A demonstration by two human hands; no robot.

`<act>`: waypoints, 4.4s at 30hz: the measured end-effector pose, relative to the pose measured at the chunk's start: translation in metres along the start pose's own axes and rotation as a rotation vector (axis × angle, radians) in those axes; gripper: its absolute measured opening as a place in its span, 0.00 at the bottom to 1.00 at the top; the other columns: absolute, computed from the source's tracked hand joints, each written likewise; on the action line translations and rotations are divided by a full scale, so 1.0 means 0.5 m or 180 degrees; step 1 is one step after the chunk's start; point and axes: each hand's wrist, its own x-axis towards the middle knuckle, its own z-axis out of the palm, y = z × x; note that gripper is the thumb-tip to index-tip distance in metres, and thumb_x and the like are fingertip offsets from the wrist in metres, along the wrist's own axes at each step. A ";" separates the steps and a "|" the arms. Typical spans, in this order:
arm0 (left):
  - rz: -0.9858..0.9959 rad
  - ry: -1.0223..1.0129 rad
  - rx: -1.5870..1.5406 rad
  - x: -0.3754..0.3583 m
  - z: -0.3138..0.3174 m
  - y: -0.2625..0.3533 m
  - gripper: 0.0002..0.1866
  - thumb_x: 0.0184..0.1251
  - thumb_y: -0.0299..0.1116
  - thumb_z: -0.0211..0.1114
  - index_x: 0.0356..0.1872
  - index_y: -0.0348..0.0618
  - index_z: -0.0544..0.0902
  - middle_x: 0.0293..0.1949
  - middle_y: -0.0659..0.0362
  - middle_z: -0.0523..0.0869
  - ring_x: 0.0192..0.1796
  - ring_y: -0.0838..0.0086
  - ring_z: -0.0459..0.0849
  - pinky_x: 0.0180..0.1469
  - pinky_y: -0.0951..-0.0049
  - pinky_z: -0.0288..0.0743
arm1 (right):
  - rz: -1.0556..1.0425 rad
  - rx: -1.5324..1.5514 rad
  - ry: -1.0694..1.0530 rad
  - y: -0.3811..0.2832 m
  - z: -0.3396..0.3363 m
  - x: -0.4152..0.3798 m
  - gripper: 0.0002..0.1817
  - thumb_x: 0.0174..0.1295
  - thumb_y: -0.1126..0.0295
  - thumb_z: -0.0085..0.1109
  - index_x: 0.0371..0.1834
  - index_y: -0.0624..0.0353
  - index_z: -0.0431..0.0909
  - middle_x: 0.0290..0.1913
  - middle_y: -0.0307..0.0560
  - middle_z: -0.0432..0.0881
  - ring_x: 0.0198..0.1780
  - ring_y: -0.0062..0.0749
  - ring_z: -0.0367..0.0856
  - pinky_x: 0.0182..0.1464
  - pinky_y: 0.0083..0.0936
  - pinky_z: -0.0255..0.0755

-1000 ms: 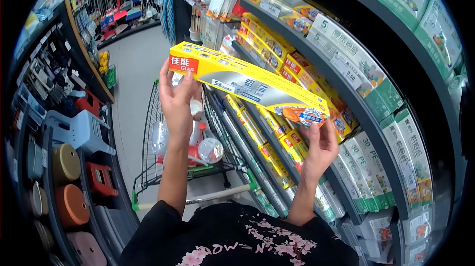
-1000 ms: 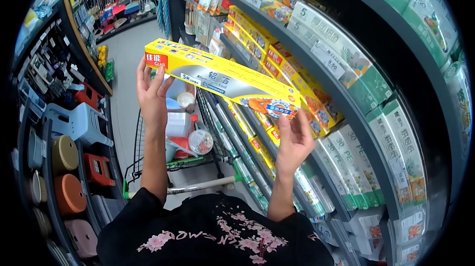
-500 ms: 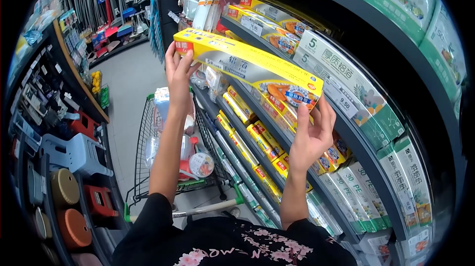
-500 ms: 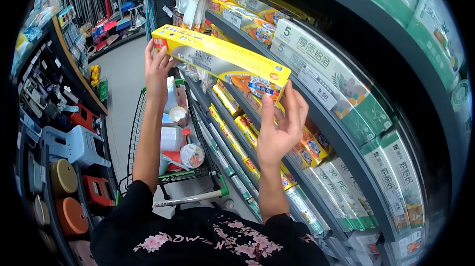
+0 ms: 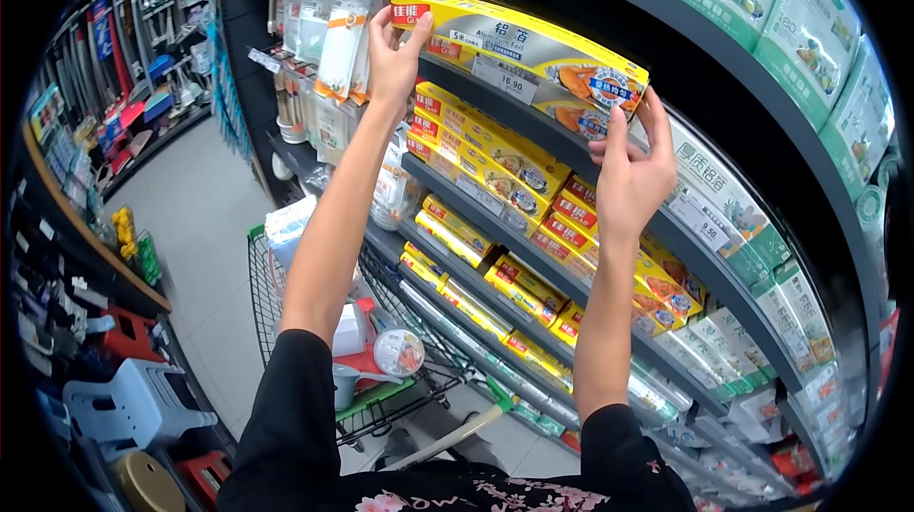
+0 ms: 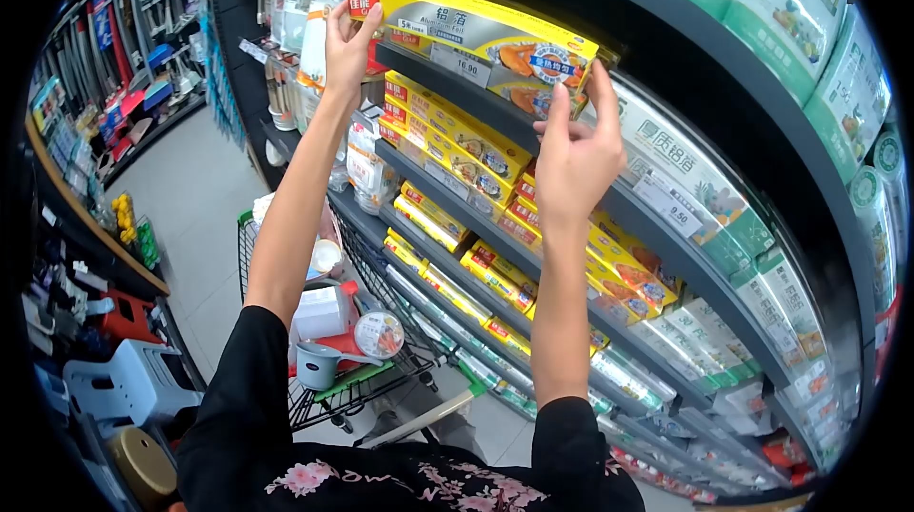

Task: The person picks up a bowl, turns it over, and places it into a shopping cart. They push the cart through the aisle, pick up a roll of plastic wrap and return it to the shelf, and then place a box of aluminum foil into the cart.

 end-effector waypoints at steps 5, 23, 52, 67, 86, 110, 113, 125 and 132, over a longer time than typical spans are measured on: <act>0.0106 -0.0200 0.0294 0.055 0.003 -0.075 0.39 0.66 0.49 0.70 0.68 0.40 0.62 0.60 0.51 0.77 0.63 0.69 0.76 0.62 0.70 0.74 | 0.0209 -0.0483 -0.0010 0.018 0.016 0.015 0.24 0.68 0.70 0.61 0.65 0.69 0.73 0.53 0.59 0.85 0.29 0.29 0.88 0.29 0.20 0.80; 0.0118 -0.0248 0.1506 0.054 0.040 -0.114 0.42 0.66 0.59 0.65 0.70 0.39 0.65 0.62 0.44 0.77 0.63 0.58 0.77 0.62 0.60 0.75 | -0.0090 -0.2105 -0.0250 0.028 -0.009 0.058 0.17 0.60 0.73 0.66 0.52 0.64 0.76 0.27 0.50 0.83 0.31 0.45 0.86 0.35 0.38 0.76; -0.2393 -0.0655 0.1767 -0.811 -0.250 0.141 0.15 0.67 0.33 0.68 0.51 0.35 0.84 0.43 0.51 0.89 0.45 0.69 0.88 0.50 0.70 0.80 | 0.1644 -0.0053 -0.3059 0.075 -0.079 -0.606 0.17 0.61 0.68 0.68 0.53 0.61 0.81 0.40 0.49 0.85 0.37 0.36 0.85 0.39 0.28 0.78; -0.4035 -0.1205 0.4619 -1.096 -0.339 0.193 0.42 0.72 0.68 0.44 0.24 0.37 0.88 0.25 0.44 0.87 0.34 0.46 0.87 0.46 0.52 0.78 | -0.0669 -0.0532 -0.5661 0.202 -0.113 -0.879 0.07 0.47 0.66 0.67 0.27 0.56 0.83 0.24 0.51 0.84 0.29 0.50 0.86 0.35 0.45 0.79; -0.2675 0.0167 0.6256 -1.150 -0.359 0.143 0.27 0.68 0.43 0.55 0.13 0.36 0.84 0.15 0.44 0.82 0.19 0.51 0.82 0.42 0.57 0.75 | -0.0912 -0.0676 -0.5695 0.178 -0.067 -0.921 0.11 0.47 0.59 0.68 0.27 0.55 0.88 0.26 0.53 0.86 0.29 0.46 0.88 0.34 0.39 0.81; -0.2560 0.0969 0.6073 -1.045 -0.545 0.156 0.25 0.68 0.40 0.54 0.12 0.41 0.84 0.15 0.47 0.83 0.18 0.53 0.82 0.41 0.55 0.75 | -0.1466 -0.0681 -0.5589 0.095 0.172 -0.970 0.10 0.45 0.62 0.66 0.26 0.55 0.85 0.26 0.54 0.86 0.30 0.49 0.87 0.35 0.40 0.81; -0.2364 0.1043 0.6116 -1.040 -0.591 0.152 0.24 0.68 0.40 0.54 0.12 0.41 0.84 0.15 0.47 0.83 0.19 0.54 0.82 0.41 0.55 0.75 | -0.1436 -0.0761 -0.5592 0.072 0.208 -0.980 0.10 0.46 0.62 0.66 0.27 0.55 0.85 0.26 0.54 0.86 0.30 0.49 0.87 0.36 0.41 0.81; -0.1958 0.1292 0.5949 -0.967 -0.710 0.149 0.24 0.64 0.40 0.56 0.10 0.40 0.83 0.13 0.47 0.81 0.17 0.54 0.81 0.37 0.57 0.73 | -0.1572 -0.0745 -0.5341 0.036 0.350 -1.012 0.09 0.46 0.64 0.64 0.29 0.54 0.85 0.26 0.54 0.86 0.30 0.51 0.87 0.36 0.43 0.80; -0.1769 0.1439 0.6002 -0.927 -0.757 0.124 0.23 0.62 0.39 0.56 0.09 0.40 0.82 0.12 0.47 0.80 0.16 0.54 0.80 0.35 0.57 0.72 | -0.1678 -0.0657 -0.5312 0.050 0.426 -1.016 0.08 0.45 0.64 0.64 0.27 0.54 0.84 0.26 0.54 0.86 0.30 0.51 0.86 0.35 0.43 0.79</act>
